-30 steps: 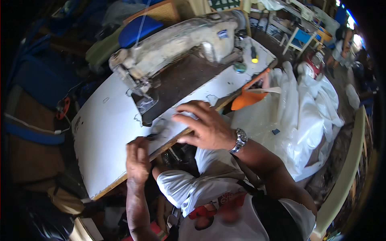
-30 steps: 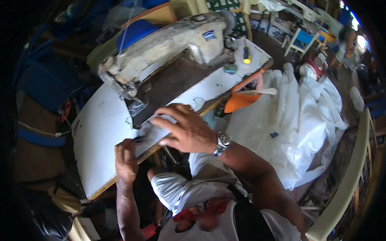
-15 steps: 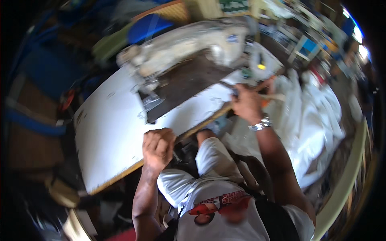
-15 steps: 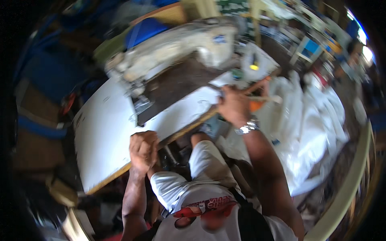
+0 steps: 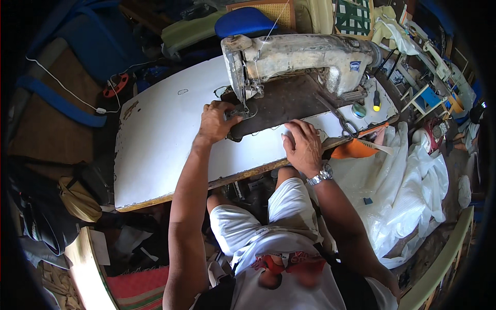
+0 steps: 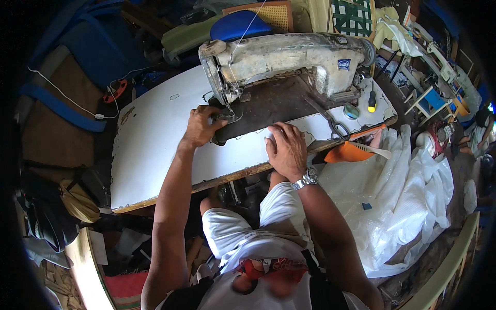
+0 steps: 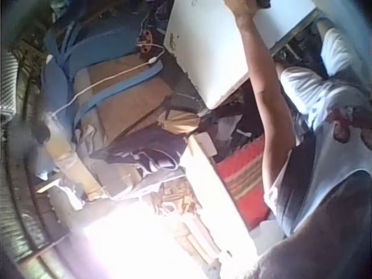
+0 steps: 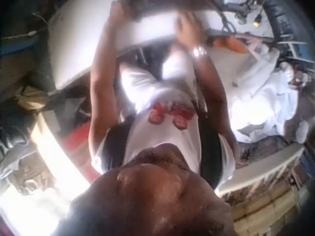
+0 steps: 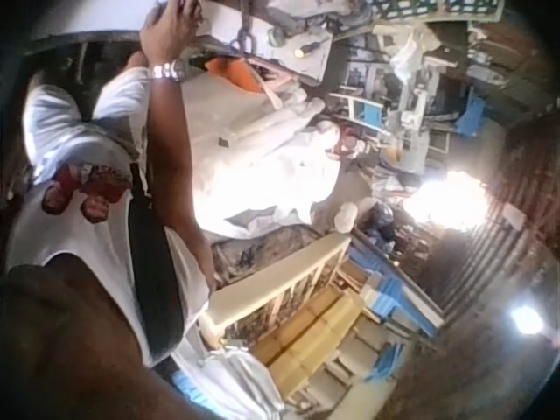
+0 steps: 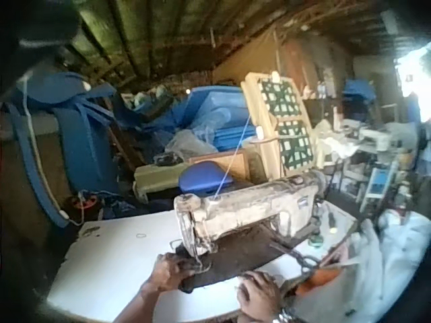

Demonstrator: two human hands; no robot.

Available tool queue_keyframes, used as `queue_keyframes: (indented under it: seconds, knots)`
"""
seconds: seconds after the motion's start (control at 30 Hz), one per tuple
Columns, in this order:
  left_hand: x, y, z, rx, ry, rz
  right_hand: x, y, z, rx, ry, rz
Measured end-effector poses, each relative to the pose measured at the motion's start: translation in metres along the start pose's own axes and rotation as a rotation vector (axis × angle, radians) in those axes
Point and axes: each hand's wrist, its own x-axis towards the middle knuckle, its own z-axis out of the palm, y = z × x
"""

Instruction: Sewing the edges of bubble wrap material using an industrial sewing machine.

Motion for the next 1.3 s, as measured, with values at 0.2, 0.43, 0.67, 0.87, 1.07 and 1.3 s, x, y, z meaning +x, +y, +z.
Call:
queue_keyframes:
  seconds: [0.2,0.43,0.67,0.87,1.07,1.3]
  knots:
    - [-0.008,-0.019,0.005,0.086,-0.065,0.268,0.024,0.011,0.009,0.114,0.001,0.086]
    - [-0.018,-0.022,-0.008,-0.02,-0.04,0.082,0.057,0.015,0.03,0.216,-0.13,0.16]
    - [-0.019,-0.017,-0.001,-0.121,0.015,0.132,0.054,0.013,0.019,0.004,-0.163,0.009]
    - [-0.023,-0.026,-0.003,-0.134,-0.021,0.126,0.06,0.013,0.03,0.052,-0.159,-0.065]
    - [-0.01,-0.027,-0.001,0.081,-0.014,0.262,0.047,0.014,0.026,0.18,-0.002,0.056]
    - [-0.048,-0.015,0.02,0.174,0.165,0.17,0.017,0.016,0.029,0.197,0.037,0.142]
